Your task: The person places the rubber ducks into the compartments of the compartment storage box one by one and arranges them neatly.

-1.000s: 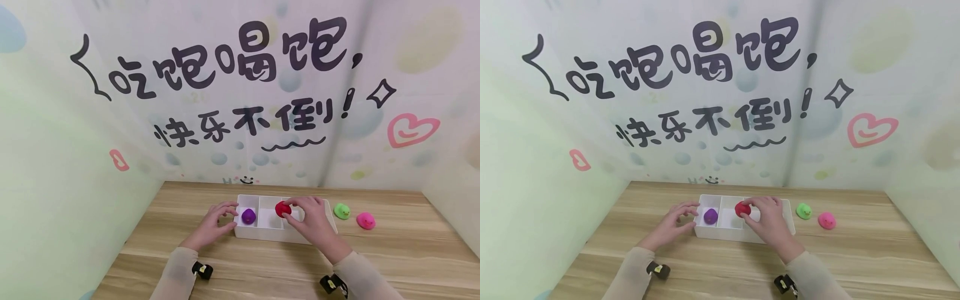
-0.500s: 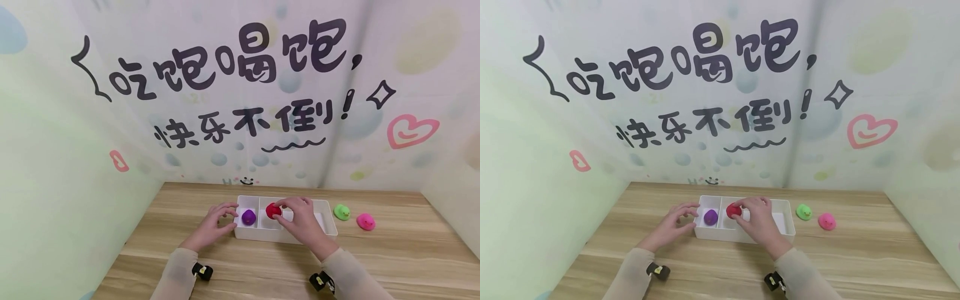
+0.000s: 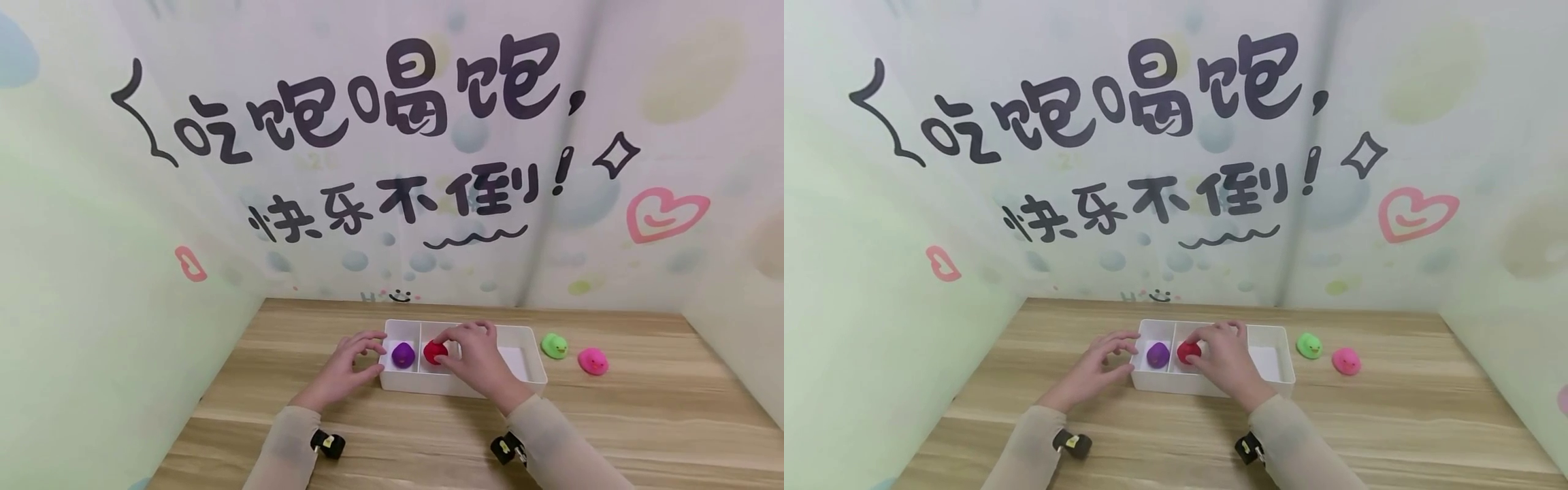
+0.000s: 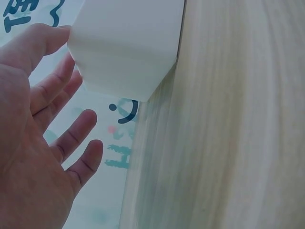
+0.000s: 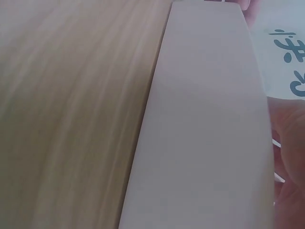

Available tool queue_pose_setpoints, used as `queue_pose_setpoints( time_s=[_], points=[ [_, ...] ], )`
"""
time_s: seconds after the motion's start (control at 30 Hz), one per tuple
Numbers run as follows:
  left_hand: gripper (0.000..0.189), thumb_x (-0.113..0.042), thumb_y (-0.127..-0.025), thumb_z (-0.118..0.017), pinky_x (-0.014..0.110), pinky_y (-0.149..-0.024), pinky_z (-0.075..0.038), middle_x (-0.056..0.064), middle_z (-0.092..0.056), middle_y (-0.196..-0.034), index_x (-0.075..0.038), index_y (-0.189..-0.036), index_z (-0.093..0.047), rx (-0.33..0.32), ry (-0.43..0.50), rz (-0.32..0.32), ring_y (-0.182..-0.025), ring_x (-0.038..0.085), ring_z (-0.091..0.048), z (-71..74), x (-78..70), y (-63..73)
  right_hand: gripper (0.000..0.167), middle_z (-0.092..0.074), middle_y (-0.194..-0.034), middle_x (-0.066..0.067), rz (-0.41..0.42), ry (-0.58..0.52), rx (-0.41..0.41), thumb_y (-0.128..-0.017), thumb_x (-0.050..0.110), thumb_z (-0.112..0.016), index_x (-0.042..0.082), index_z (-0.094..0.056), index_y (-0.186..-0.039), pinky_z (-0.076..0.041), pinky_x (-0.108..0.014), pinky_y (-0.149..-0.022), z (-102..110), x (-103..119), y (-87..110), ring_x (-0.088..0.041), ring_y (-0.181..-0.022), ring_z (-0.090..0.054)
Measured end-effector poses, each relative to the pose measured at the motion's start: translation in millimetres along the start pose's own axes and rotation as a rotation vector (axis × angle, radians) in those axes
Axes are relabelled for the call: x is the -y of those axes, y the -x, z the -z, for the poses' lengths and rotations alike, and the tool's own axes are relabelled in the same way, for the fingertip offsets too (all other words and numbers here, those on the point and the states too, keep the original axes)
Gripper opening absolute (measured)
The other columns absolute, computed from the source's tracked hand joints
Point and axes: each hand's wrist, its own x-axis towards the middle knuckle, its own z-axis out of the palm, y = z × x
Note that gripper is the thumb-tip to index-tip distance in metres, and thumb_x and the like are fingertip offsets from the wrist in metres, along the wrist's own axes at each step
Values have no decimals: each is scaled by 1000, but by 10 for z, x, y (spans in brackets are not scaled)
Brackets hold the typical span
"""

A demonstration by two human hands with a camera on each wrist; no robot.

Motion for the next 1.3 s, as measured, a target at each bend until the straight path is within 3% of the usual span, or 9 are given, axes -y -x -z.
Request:
queue_pose_setpoints(
  time_s=[0.23, 0.5, 0.9, 1.07, 1.3],
  points=[
    [21, -10, -95, -73, 48, -91, -45, 6, -55, -151, -7, -116, -68, -7, -8, -8, -119, 28, -49, -5, 2, 2, 21, -78, -92, 6, -47, 51, 86, -77, 19, -92, 21, -77, -92, -22, -59, -110, -29, -9, -63, -19, -98, -57],
    [21, -12, -95, -73, 53, -93, -45, 5, -54, -152, -8, -115, -68, -7, 0, 2, -120, 34, -50, -22, 33, 3, 18, -76, -86, 11, -76, 133, 147, -78, 25, -91, 25, -75, -87, -20, -64, -114, -72, 15, -129, -22, -102, -60],
    [20, -12, -95, -74, 49, -94, -45, 3, -54, -153, -14, -115, -69, -12, 9, 23, -120, 34, -50, -3, 57, -10, 30, -72, -84, 11, -104, 180, 206, -72, 23, -95, 24, -67, -82, -20, -67, -114, -47, 92, -202, -24, -101, -59],
    [19, -14, -96, -74, 48, -92, -43, 2, -54, -153, -15, -115, -69, -8, 15, 23, -120, 36, -50, 7, 66, -12, 27, -74, -89, 8, -103, 152, 214, -74, 21, -94, 23, -70, -85, -18, -68, -114, -28, 109, -208, -24, -101, -59],
    [20, -15, -96, -73, 49, -93, -44, 2, -54, -153, -15, -115, -69, 0, 7, 29, -121, 36, -50, -9, 46, -7, 21, -77, -101, 6, -93, 94, 162, -78, 23, -91, 25, -74, -91, -17, -67, -114, -39, 65, -139, -24, -108, -61]
  ],
)
